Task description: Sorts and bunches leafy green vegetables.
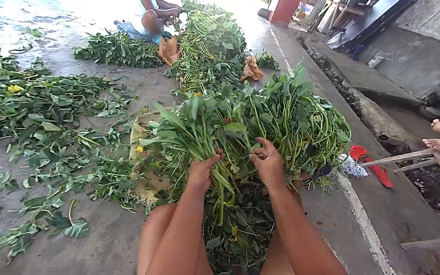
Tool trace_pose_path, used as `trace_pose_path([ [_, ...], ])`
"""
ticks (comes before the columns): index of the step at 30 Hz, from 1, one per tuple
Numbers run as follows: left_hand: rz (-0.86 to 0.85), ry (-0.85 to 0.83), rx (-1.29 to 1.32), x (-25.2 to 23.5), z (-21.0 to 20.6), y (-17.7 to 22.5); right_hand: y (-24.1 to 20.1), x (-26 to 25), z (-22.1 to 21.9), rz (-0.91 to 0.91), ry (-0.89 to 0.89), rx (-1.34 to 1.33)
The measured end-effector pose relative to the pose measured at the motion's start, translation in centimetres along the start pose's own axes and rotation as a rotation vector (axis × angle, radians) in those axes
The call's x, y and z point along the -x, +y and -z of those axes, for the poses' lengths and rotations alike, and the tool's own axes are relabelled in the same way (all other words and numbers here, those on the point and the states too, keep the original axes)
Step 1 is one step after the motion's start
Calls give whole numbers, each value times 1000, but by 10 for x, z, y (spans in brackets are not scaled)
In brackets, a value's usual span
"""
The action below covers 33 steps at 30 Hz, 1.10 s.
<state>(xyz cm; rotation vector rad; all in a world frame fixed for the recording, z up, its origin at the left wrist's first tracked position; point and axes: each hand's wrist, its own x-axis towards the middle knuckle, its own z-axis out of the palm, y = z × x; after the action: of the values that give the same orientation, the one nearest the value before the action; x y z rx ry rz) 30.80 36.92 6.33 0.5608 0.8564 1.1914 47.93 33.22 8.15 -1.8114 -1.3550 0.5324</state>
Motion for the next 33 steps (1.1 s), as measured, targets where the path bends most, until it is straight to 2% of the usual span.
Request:
trace_pose_path([
  [4,68,-45,-33,3,-3,2,-11,33,-40,140,-152,-65],
  [7,128,-73,-95,6,2,6,-11,28,-36,-11,-448,-248],
  [9,129,-99,-120,7,4,8,-6,29,-34,-48,-522,-301],
  [11,77,-18,-76,6,7,7,1,36,-33,-40,-540,-198],
  [14,-99,245,132,-7,24,8,18,38,-26,-57,-814,218],
  [15,-165,315,200,-12,30,11,22,32,-22,-79,-845,331],
  [16,-210,352,253,-16,36,13,25,23,-14,-88,-778,401],
  [17,-228,360,289,-18,39,15,27,10,-5,-81,-632,433],
  [19,-192,343,289,-15,38,16,37,-25,8,-66,-291,444],
  [20,-152,312,262,-13,36,15,44,-45,11,-87,-180,435],
  [23,-54,209,164,-9,25,16,52,-88,22,-208,-135,346],
  [25,-27,179,136,-6,21,20,43,-88,32,-154,-4,212],
  [27,-21,186,144,-7,20,22,29,-69,41,-1,158,30],
  [29,-16,186,150,-9,20,20,22,-46,43,121,160,-64],
  [33,9,94,122,-9,15,14,17,-10,25,126,-122,174],
])
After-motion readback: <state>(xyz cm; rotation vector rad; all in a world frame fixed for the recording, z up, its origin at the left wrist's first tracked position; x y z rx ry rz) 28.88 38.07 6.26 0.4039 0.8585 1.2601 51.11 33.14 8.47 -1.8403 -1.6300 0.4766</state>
